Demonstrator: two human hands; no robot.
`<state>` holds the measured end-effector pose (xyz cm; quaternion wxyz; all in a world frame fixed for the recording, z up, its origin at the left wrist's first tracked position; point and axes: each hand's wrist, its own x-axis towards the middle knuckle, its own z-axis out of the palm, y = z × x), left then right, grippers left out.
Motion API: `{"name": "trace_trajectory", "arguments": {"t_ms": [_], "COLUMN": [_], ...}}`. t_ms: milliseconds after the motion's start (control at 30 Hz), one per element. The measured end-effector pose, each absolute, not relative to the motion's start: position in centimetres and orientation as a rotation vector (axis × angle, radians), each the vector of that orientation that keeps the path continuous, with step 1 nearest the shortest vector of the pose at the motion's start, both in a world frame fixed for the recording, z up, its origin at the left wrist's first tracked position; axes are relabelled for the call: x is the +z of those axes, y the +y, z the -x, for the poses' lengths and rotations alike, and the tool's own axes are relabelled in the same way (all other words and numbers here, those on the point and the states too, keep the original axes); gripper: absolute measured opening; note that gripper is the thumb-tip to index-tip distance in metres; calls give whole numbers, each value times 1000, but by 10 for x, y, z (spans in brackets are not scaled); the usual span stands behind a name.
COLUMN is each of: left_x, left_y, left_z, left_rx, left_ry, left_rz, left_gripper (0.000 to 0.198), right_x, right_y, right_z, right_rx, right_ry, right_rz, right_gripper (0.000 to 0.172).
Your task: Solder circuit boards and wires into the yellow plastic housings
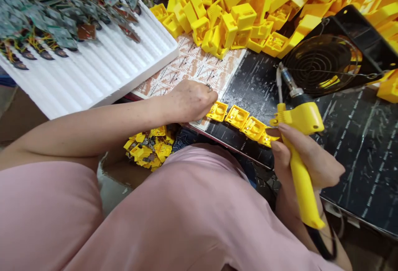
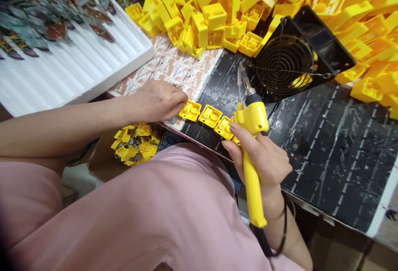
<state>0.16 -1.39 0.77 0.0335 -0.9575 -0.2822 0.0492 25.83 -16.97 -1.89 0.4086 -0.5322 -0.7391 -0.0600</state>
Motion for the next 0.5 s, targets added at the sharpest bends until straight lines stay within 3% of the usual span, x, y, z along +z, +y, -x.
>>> {"name": "trace_trajectory", "arguments": {"t_ms": [167,267,367,500], "left_x": [8,-12,-29,4], "left_y": [-11,-23,-33,-32], "left_z": [12,9,9,51], "left_rx": [-216,-490,-304,-61], "left_ry": [-1127,-1024,-805,-763], "left_rz": [3100,3235,3404,3645], "left_gripper": [41,60,56,54], "right_x": [-22,-26,-41,-68], "right_y": [-161,-158,-153,-148], "right_z": [-269,-279,-282,-278], "right_rx": [-344,-423,-236,-65], "right_ry": [-1919,-1978,-2098,-2100], "right_rz": [1284,1278,1274,1371], "right_gripper": [64,53,37,49]}}
